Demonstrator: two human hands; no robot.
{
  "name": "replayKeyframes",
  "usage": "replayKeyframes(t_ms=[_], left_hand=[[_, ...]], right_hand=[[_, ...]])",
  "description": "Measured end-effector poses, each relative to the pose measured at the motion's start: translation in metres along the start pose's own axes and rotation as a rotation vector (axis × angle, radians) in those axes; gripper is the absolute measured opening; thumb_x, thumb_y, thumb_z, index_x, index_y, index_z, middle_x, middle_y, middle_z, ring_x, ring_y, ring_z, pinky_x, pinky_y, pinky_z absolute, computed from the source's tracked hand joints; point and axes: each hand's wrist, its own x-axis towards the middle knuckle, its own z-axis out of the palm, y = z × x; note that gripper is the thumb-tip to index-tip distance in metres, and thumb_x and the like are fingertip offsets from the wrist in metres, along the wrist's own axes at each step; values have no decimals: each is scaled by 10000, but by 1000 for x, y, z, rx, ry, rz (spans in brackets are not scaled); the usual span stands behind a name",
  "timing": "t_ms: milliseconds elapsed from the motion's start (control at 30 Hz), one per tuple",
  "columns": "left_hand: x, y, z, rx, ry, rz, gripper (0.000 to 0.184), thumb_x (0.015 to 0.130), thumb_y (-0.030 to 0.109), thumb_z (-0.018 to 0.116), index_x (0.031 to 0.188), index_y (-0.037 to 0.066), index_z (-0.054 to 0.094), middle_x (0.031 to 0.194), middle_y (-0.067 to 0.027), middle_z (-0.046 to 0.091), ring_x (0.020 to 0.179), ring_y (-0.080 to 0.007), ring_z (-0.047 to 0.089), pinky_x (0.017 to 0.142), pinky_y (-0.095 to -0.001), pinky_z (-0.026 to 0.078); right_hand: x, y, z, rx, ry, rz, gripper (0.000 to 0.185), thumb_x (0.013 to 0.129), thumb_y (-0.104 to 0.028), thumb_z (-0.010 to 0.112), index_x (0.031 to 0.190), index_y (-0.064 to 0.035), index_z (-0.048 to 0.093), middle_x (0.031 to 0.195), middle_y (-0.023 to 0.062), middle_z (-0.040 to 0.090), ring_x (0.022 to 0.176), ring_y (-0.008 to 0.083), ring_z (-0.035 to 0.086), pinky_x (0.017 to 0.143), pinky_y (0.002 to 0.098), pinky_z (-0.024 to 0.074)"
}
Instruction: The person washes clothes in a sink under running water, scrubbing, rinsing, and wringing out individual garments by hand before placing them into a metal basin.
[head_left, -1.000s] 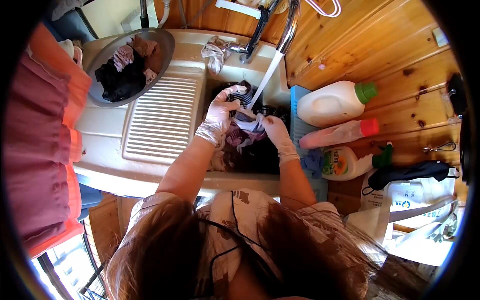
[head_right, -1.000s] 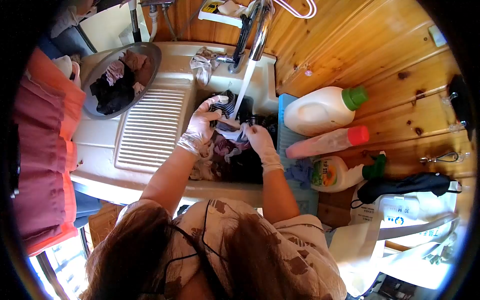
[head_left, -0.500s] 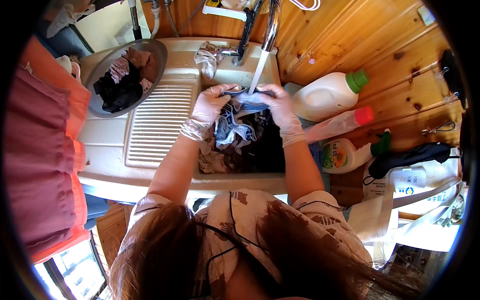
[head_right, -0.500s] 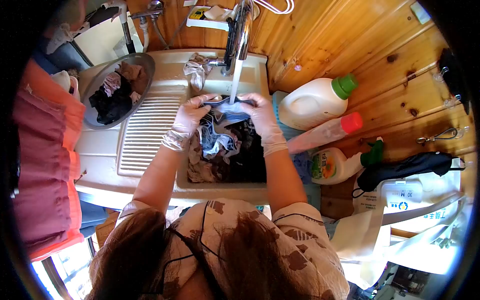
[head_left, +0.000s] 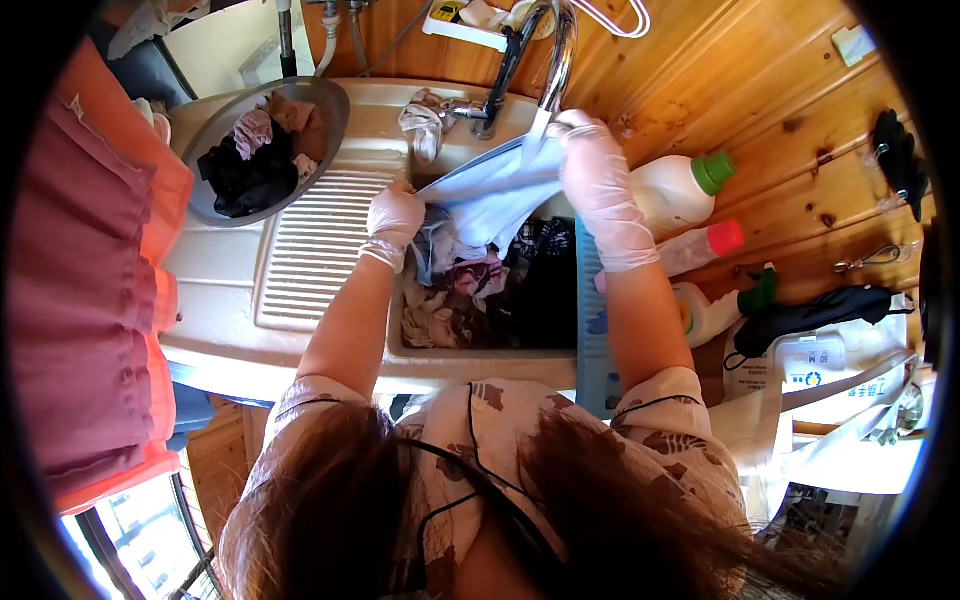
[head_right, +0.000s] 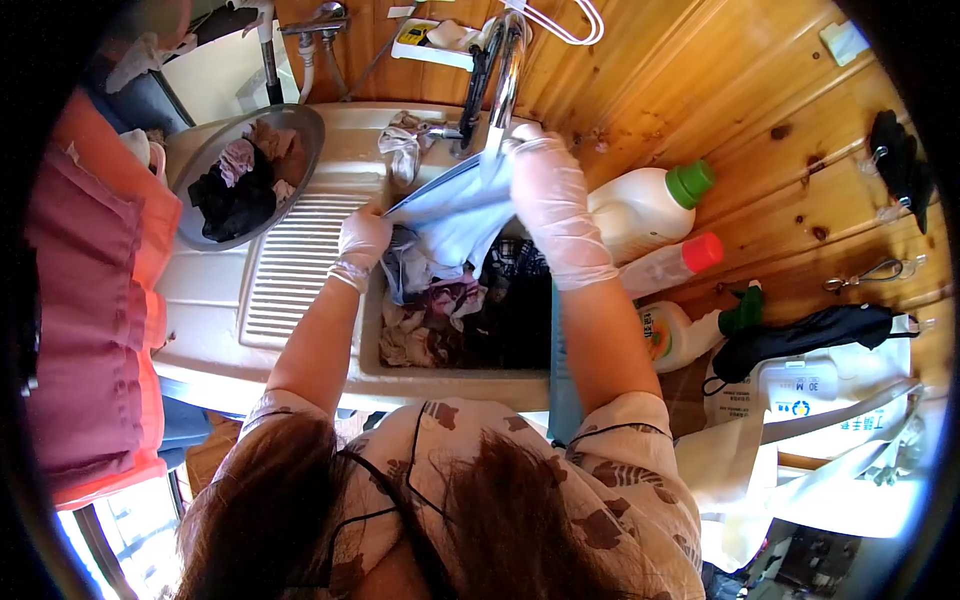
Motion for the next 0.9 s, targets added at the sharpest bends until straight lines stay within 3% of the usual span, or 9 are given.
replayKeyframes(t_ms=[67, 267, 333, 400, 533, 633, 800, 867, 900], left_hand=[[7, -11, 5, -19, -14, -66, 243, 743, 188, 521, 921, 125, 675, 933, -177, 652, 915, -361, 610, 798, -408, 482], [5, -42, -19, -1, 9, 4, 282, 789, 181, 514, 1015, 80, 648, 930, -208, 652, 902, -353, 627, 805, -427, 495], [17, -46, -31, -522, -135, -278, 277, 831, 170, 490, 1049, 67, 626, 934, -174, 657, 881, -326, 638, 795, -472, 501], [16, -41, -60, -1351, -458, -231, 270, 865, 131, 457, 1073, 51, 610, 923, -138, 650, 846, -300, 643, 737, -451, 529], [66, -44, -83, 132, -54, 658, 304, 841, 65, 465, 1111, 37, 603, 945, -109, 653, 900, -260, 630, 736, -321, 517], [74, 8, -123, -807, -543, -7, 355, 831, 120, 517, 1166, 15, 569, 970, -105, 630, 898, -191, 584, 817, -259, 463], [27, 64, -152, -17, -638, 633, 584, 676, 324, 757, 1182, 88, 587, 1043, -120, 636, 982, -207, 580, 899, -298, 423], [9, 67, -147, 679, -399, 690, 551, 657, 366, 756, 1110, 79, 629, 1036, -140, 638, 966, -291, 592, 883, -329, 438], [11, 74, -148, 813, -483, 499, 470, 710, 388, 710, 1045, 63, 657, 1038, -171, 624, 1027, -346, 567, 870, -367, 454]], right_hand=[[3, 13, -16, 75, 163, -258, 145, 774, -22, 509, 819, -72, 637, 823, 130, 625, 792, 297, 611, 718, 349, 476], [9, 47, -57, 322, 417, -164, 212, 718, 101, 482, 755, -10, 658, 814, 112, 665, 758, 228, 626, 701, 279, 478], [5, 39, -69, 726, 403, 157, 199, 748, 97, 469, 774, 19, 651, 855, 128, 675, 763, 212, 624, 714, 276, 479], [4, 43, -72, 958, 367, 315, 188, 774, 86, 464, 792, 41, 645, 889, 143, 679, 774, 204, 622, 731, 279, 480], [13, 78, -67, 881, 88, 229, 158, 811, -57, 570, 883, 49, 664, 912, 153, 679, 804, 193, 624, 773, 272, 472], [13, 67, -69, 304, -227, 280, 354, 755, -274, 684, 954, 18, 678, 885, 117, 688, 807, 197, 634, 762, 287, 476], [6, 5, -45, -561, -659, 84, 351, 753, -288, 671, 970, -12, 665, 923, 166, 659, 828, 279, 643, 725, 356, 498], [11, 9, -40, -639, -623, 153, 315, 756, -254, 650, 954, -10, 667, 926, 189, 652, 847, 313, 637, 736, 373, 497], [14, 16, -43, -546, -550, 198, 289, 752, -235, 637, 927, -8, 675, 905, 204, 649, 848, 332, 633, 745, 377, 495]])
